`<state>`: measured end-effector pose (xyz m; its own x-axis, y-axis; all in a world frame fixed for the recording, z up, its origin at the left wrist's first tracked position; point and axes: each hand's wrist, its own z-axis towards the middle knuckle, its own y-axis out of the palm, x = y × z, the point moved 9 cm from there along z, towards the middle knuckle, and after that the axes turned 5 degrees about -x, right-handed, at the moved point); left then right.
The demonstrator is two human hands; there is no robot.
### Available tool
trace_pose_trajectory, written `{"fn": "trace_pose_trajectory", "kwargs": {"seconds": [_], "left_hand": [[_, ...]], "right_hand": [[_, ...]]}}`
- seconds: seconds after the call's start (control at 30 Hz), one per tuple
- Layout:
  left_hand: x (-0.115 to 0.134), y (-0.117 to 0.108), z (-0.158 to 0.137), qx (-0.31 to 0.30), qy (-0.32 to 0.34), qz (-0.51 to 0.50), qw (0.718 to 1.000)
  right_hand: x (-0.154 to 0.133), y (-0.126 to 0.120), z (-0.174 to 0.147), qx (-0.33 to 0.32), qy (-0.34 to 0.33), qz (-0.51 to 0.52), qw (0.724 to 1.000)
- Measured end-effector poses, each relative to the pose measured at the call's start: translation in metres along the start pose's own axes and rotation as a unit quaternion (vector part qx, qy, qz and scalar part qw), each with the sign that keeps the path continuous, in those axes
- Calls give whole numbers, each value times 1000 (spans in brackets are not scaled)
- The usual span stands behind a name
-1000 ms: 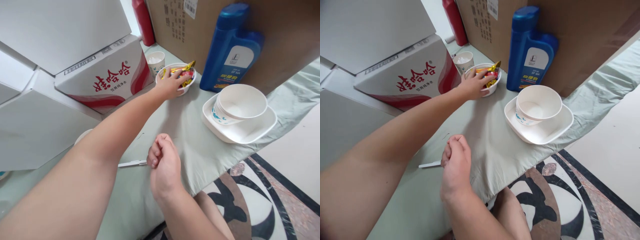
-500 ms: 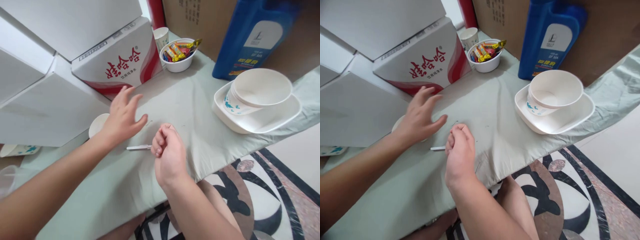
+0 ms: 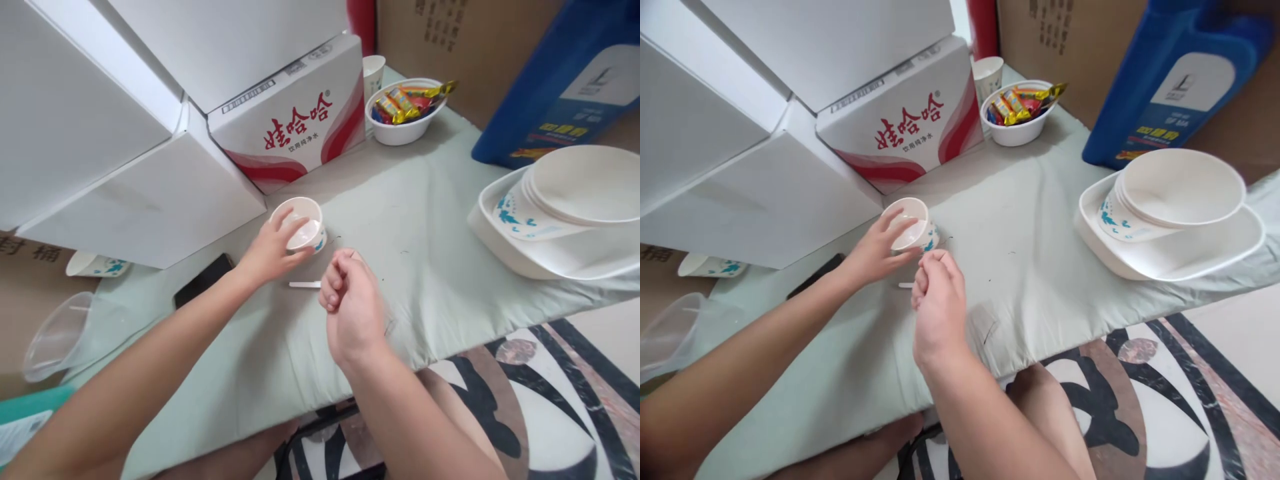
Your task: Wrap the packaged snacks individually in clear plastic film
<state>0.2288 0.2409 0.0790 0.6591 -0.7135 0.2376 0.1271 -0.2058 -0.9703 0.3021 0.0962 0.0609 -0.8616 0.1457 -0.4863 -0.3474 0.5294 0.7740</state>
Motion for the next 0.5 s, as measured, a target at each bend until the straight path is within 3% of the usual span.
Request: {"fn": "trace_pose_trajectory", "kwargs": {"seconds": [0.13,0.3,0.4,0.5], "left_hand": [[80,17,69,-4,98,11,995],[170,32,147,30,178,41,983],[202,38,186,23,206,45,977],[208,37,223,22,167,37,985]], "right_hand": [[-7,-1,3,9,-9,14,1000],[-49,-28,9,67,-73,59,993],[-72,-40,11,80,-102,72,989],[-83,-44,13,77,-112,66,988]]}}
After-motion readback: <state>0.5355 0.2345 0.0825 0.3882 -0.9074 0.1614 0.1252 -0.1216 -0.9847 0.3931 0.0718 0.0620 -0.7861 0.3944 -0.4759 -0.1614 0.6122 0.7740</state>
